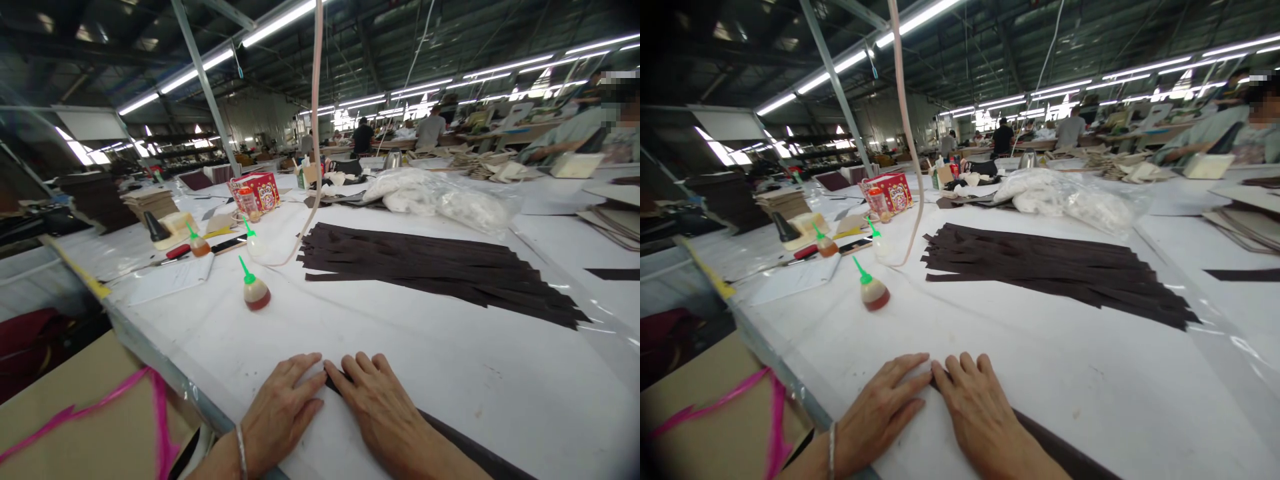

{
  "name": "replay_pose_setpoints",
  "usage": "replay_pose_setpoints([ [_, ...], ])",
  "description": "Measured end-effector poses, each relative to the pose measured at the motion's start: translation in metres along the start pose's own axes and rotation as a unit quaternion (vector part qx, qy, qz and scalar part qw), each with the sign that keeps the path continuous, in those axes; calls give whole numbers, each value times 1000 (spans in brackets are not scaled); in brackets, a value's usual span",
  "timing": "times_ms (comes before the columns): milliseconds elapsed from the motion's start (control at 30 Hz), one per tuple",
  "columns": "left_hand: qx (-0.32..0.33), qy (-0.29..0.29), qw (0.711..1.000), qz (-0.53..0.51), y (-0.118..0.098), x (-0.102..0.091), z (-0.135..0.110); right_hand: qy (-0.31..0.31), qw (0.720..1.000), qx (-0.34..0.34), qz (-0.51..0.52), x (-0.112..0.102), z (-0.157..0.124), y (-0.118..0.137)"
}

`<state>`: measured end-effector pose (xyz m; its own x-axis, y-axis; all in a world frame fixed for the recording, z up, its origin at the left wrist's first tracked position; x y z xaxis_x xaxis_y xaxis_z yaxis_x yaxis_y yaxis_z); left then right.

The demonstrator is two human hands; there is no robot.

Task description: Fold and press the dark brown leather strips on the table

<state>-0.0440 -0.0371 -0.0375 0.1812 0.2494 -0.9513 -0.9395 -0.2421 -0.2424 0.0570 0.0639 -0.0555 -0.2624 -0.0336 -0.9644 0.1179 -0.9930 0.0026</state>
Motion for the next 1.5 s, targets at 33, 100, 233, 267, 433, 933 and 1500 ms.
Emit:
replay_pose_setpoints([
  [33,7,2,1000,-2,-2,-2,1,0,1000,0,-1,0,0,0],
  [100,27,7,1000,-6,-6,-6,5,-6,1000,7,2,-3,0,-2],
  [233,80,35,996,-7,-14,-14,14,-9,999,32,33,-9,-2,-8],
  [267,91,44,995,-10,-15,-15,15,-6,999,33,43,-10,-4,-8],
  [433,102,76,991,-32,-18,-14,21,-14,999,-6,44,-17,-14,-10],
  [933,72,98,992,14,-27,-2,25,-12,998,-66,-3,-32,-39,-11],
  [1500,112,25,991,66,-42,-5,27,-1,997,-73,7,-39,-67,-13],
])
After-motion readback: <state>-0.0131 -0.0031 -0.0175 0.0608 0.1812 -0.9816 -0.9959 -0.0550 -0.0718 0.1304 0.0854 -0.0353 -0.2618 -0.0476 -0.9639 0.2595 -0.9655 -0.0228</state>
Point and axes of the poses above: each hand's wrist, its own z-axis towards the middle knuckle, its own x-axis out of the palm, y = z × x, the point moved 6 cm from there along z, towards the middle knuckle, and after that the axes turned 14 degrees about -x, right-handed, at the moved point
